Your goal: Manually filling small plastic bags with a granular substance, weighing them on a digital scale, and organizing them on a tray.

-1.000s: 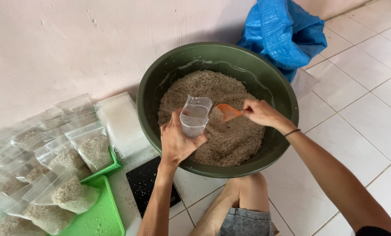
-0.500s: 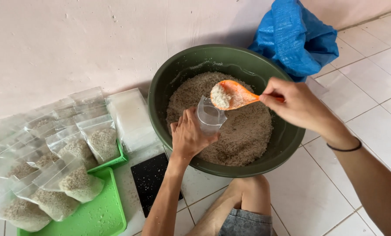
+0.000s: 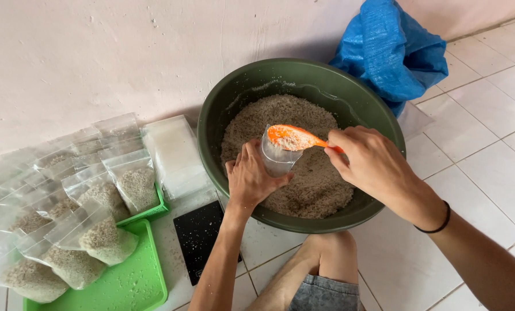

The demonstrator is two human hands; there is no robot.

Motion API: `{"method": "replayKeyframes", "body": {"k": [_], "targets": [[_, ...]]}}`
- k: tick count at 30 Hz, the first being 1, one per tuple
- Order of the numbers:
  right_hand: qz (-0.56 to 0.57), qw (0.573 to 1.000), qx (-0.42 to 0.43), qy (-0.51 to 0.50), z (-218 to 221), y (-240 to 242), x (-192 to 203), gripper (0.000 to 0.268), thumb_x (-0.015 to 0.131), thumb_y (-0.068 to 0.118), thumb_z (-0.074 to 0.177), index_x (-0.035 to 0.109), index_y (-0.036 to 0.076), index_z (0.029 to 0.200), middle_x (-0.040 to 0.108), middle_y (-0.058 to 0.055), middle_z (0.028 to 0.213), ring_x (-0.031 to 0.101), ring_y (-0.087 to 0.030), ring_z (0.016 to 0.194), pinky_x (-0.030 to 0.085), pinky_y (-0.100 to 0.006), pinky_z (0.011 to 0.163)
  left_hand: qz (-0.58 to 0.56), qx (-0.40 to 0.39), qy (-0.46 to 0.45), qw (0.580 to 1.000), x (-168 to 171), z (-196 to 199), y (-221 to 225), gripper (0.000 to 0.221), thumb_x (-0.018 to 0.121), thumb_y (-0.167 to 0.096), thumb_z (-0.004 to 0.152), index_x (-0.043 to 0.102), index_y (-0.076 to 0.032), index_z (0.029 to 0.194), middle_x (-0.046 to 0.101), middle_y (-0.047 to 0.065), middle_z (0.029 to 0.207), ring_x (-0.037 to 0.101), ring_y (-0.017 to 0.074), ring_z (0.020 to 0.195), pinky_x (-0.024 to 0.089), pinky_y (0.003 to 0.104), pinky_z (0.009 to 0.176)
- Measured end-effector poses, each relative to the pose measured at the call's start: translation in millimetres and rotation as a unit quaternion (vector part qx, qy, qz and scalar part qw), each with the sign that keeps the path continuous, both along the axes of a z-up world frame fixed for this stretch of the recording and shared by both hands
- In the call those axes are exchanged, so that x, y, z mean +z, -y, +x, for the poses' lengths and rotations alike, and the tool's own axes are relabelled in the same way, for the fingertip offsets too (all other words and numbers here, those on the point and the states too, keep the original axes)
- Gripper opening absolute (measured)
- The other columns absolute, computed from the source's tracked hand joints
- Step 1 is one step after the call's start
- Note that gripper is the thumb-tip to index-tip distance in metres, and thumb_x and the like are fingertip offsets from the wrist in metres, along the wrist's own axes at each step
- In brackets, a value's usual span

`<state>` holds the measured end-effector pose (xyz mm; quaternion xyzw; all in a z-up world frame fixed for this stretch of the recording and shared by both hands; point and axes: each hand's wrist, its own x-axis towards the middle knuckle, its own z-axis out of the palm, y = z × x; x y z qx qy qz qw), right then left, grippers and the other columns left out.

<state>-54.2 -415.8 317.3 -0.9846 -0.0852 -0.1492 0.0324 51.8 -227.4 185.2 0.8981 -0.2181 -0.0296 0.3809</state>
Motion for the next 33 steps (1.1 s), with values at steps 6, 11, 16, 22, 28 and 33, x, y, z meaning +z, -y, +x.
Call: {"method": "replayKeyframes", "body": {"k": [6, 11, 16, 22, 28, 33], "targets": [[0.137, 0.99, 0.004, 0.016, -1.4, 15.9, -0.7, 0.006, 0.072, 0.006, 0.086, 0.069, 0.002, 0.09, 0.073, -0.02, 0.081, 0.073, -0.032, 0.078, 0.059, -0.039, 0.068, -0.003, 0.005, 0.003, 1.0, -4.0, 0.4, -0.1, 0.102, 0.076, -0.07, 0.056, 0.039, -0.009, 0.129, 0.057, 0.012, 0.121, 0.062, 0.0342, 0.115, 0.042, 0.058, 0.101], [0.331, 0.926, -0.177, -0.031, 54.1, 79.5, -56.9, 0.02, 0.07, 0.025, 0.093, 0.068, 0.008, 0.103, 0.072, -0.011, 0.084, 0.069, -0.026, 0.085, 0.053, -0.04, 0.076, -0.004, 0.009, 0.005, 1.0, -3.8, 1.0, 1.2, 0.102, 0.075, -0.072, 0.055, 0.04, -0.01, 0.127, 0.058, 0.011, 0.121, 0.062, 0.0329, 0.114, 0.042, 0.057, 0.101], [0.043, 0.964, -0.233, -0.124, 114.8, 149.1, -187.1, 0.021, 0.063, 0.025, 0.087, 0.076, 0.013, 0.098, 0.075, -0.015, 0.084, 0.072, -0.035, 0.089, 0.057, -0.045, 0.077, -0.007, 0.014, 0.01, 1.0, -9.3, 3.9, 2.6, 0.101, 0.076, -0.072, 0.054, 0.039, -0.011, 0.126, 0.059, 0.011, 0.12, 0.064, 0.0329, 0.111, 0.043, 0.057, 0.1], [-0.06, 0.958, -0.141, -0.242, 118.4, 72.1, -179.2, 0.024, 0.061, 0.017, 0.087, 0.074, -0.003, 0.085, 0.071, -0.022, 0.081, 0.07, -0.034, 0.079, 0.056, -0.038, 0.073, -0.011, 0.015, 0.01, 1.0, -8.9, 5.6, 1.7, 0.098, 0.076, -0.069, 0.054, 0.04, -0.012, 0.125, 0.06, 0.011, 0.12, 0.064, 0.0332, 0.11, 0.043, 0.058, 0.099], [0.019, 0.959, -0.111, -0.261, 113.8, 105.4, -201.6, 0.03, 0.06, 0.015, 0.085, 0.064, 0.001, 0.058, 0.057, -0.012, 0.05, 0.054, -0.023, 0.043, 0.044, -0.033, 0.046, -0.009, 0.01, -0.002, 1.0, -12.1, 5.8, 3.6, 0.099, 0.076, -0.07, 0.054, 0.04, -0.012, 0.125, 0.06, 0.011, 0.121, 0.064, 0.033, 0.111, 0.043, 0.058, 0.1], [0.196, 0.923, -0.17, -0.283, 83.4, 109.6, -160.8, 0.03, 0.056, 0.019, 0.089, 0.078, 0.0, 0.081, 0.071, -0.022, 0.072, 0.064, -0.033, 0.061, 0.048, -0.045, 0.058, -0.016, 0.004, -0.002, 1.0, -5.0, 4.5, 2.5, 0.099, 0.076, -0.069, 0.055, 0.04, -0.011, 0.126, 0.06, 0.011, 0.122, 0.064, 0.0331, 0.112, 0.042, 0.059, 0.1]]}}
